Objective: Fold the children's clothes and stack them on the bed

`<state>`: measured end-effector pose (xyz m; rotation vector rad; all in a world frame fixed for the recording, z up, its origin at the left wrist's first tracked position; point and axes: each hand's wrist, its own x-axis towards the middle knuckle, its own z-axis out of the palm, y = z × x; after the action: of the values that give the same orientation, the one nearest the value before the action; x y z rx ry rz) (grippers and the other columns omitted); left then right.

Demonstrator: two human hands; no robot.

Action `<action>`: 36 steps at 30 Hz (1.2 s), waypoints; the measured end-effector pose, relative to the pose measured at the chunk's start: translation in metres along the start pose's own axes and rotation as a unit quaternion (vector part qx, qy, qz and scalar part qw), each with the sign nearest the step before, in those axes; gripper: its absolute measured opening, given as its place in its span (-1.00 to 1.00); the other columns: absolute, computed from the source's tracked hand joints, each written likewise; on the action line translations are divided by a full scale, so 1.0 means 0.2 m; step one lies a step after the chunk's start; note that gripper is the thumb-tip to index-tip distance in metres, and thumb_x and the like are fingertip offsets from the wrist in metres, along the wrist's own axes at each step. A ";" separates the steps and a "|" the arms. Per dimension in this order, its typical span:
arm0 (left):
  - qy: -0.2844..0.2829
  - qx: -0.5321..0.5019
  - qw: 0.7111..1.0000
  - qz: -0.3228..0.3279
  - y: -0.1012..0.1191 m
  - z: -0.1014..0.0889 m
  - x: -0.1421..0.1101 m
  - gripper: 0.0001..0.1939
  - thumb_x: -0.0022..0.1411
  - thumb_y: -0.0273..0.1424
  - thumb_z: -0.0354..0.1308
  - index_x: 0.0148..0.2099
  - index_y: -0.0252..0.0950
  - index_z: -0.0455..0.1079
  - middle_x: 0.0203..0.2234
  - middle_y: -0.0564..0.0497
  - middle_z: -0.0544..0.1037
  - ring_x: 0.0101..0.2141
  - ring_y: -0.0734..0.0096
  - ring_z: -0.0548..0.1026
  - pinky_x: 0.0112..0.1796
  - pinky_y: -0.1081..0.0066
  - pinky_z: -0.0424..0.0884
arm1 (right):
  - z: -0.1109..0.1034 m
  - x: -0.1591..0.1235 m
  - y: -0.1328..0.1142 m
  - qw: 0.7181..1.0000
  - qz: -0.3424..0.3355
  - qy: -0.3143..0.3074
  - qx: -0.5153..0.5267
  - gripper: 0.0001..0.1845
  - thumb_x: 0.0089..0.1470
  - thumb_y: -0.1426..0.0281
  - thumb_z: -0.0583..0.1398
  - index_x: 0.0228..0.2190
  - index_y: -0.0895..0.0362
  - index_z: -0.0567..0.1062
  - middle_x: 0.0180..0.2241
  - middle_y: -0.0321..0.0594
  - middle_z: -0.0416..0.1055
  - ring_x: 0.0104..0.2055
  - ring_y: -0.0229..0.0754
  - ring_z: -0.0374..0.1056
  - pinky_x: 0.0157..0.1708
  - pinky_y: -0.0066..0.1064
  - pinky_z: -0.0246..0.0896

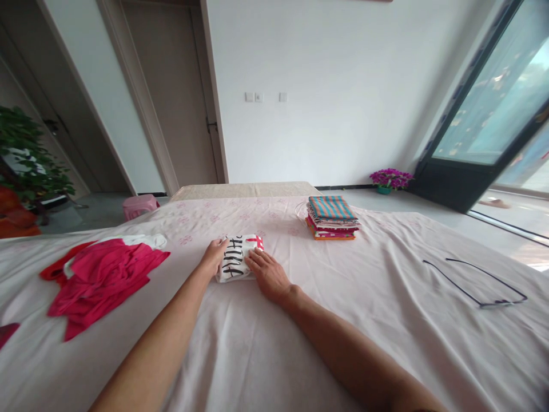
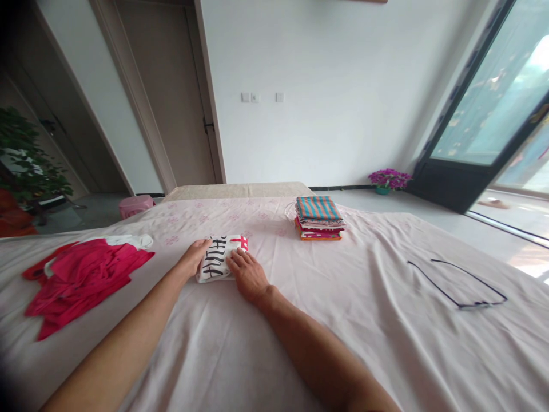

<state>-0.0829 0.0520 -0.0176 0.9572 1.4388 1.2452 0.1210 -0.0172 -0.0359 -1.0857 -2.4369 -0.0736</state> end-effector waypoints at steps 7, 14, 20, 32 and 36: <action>0.085 0.254 0.958 0.106 0.03 -0.02 -0.05 -0.42 0.13 -0.53 0.12 0.21 -0.22 0.24 0.06 -0.24 0.50 0.19 -0.02 0.33 0.14 0.12 0.21 | -0.05 -0.01 -0.03 1.000 -0.004 -0.020 0.021 -0.45 0.16 0.61 0.06 0.17 0.11 0.36 0.21 -0.07 0.29 0.33 -0.09 0.04 0.33 -0.16 -0.06; 0.028 0.397 0.869 0.295 -0.04 0.08 -0.18 -0.55 0.34 -0.43 -0.14 0.21 -0.35 0.28 0.17 -0.25 0.39 0.22 0.17 0.30 0.23 0.24 0.16 | -0.07 -0.03 -0.08 0.997 0.040 -0.002 0.070 -0.52 0.30 0.33 0.01 0.20 0.18 0.30 0.23 -0.02 0.27 0.33 -0.02 0.06 0.33 -0.13 -0.08; -0.017 0.497 0.799 0.338 -0.15 0.11 -0.23 -0.49 0.37 -0.26 -0.08 0.27 -0.38 0.25 0.25 -0.33 0.30 0.28 -0.08 0.17 0.25 -0.06 0.04 | -0.12 0.11 -0.07 0.988 0.132 0.036 0.078 -0.53 0.32 0.43 -0.08 0.19 0.22 0.29 0.19 0.01 0.32 0.26 -0.05 0.19 0.27 -0.18 0.02; -0.058 0.607 0.724 0.322 -0.14 0.00 -0.16 -0.47 0.40 -0.21 -0.11 0.35 -0.18 0.17 0.33 -0.20 0.19 0.32 -0.04 0.08 0.25 -0.12 -0.03 | 0.11 0.19 0.10 0.993 0.097 -0.067 -0.013 -0.36 0.33 0.12 -0.01 0.31 0.18 0.17 0.36 0.01 0.01 0.41 0.09 -0.13 0.34 0.03 -0.23; -0.054 0.628 0.716 0.300 -0.15 -0.04 -0.14 -0.45 0.41 -0.14 -0.14 0.38 -0.12 0.10 0.36 -0.15 0.13 0.33 0.02 0.08 0.23 -0.07 0.04 | 0.09 0.14 0.13 0.990 0.101 -0.090 -0.031 -0.32 0.34 0.07 -0.06 0.34 0.13 0.09 0.39 -0.07 -0.09 0.42 0.01 -0.18 0.35 -0.04 -0.24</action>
<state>-0.0829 0.0179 -0.0429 2.5193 1.9114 0.3789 0.1160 0.0240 -0.0433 -1.4163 -2.4804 0.0152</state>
